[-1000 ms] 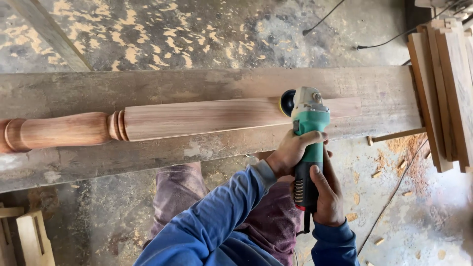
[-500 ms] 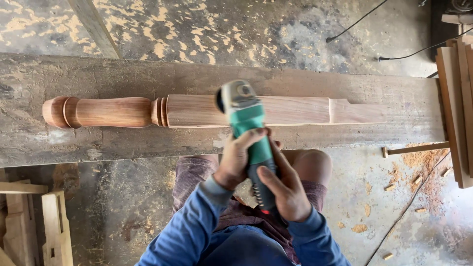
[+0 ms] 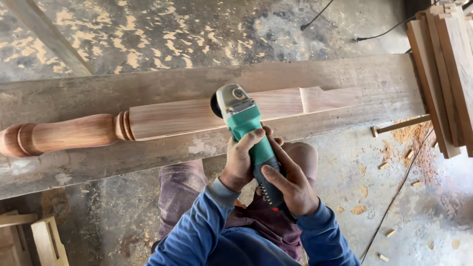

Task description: Sanding and shaping a wooden furniture leg using an angle grinder with a sanding disc.

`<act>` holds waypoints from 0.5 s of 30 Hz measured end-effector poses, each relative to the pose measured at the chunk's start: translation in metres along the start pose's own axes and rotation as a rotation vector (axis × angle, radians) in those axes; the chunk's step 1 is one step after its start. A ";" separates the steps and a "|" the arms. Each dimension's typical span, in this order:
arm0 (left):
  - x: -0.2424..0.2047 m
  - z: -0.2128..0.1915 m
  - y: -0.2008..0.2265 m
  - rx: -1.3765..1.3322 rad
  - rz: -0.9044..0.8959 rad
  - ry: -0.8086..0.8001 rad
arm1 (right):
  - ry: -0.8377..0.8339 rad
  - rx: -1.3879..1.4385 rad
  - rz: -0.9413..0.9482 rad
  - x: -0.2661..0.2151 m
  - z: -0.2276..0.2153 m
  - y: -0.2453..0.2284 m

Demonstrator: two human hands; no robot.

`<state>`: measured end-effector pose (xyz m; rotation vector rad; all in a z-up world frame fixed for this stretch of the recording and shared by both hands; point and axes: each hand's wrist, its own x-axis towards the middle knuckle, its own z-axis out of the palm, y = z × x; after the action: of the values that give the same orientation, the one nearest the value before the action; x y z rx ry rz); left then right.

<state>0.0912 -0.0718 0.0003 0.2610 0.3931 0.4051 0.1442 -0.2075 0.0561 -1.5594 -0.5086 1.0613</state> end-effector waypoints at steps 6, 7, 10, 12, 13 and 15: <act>0.030 0.017 -0.046 0.031 -0.100 -0.079 | 0.156 0.131 0.149 -0.015 -0.037 0.006; 0.036 0.018 -0.055 0.032 -0.102 -0.079 | 0.157 0.133 0.150 -0.016 -0.041 0.004; 0.058 0.025 -0.082 0.072 -0.222 -0.132 | 0.254 0.060 0.042 -0.021 -0.051 -0.001; 0.075 0.029 -0.103 0.105 -0.336 -0.216 | 0.380 0.121 0.084 -0.024 -0.059 0.000; 0.078 0.033 -0.107 0.100 -0.335 -0.215 | 0.379 0.116 0.087 -0.025 -0.061 0.000; 0.086 0.043 -0.113 0.181 -0.409 -0.248 | 0.473 0.144 0.020 -0.027 -0.065 0.001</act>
<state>0.2193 -0.1426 -0.0251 0.3932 0.2309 -0.0666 0.1848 -0.2640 0.0631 -1.6199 -0.0907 0.6912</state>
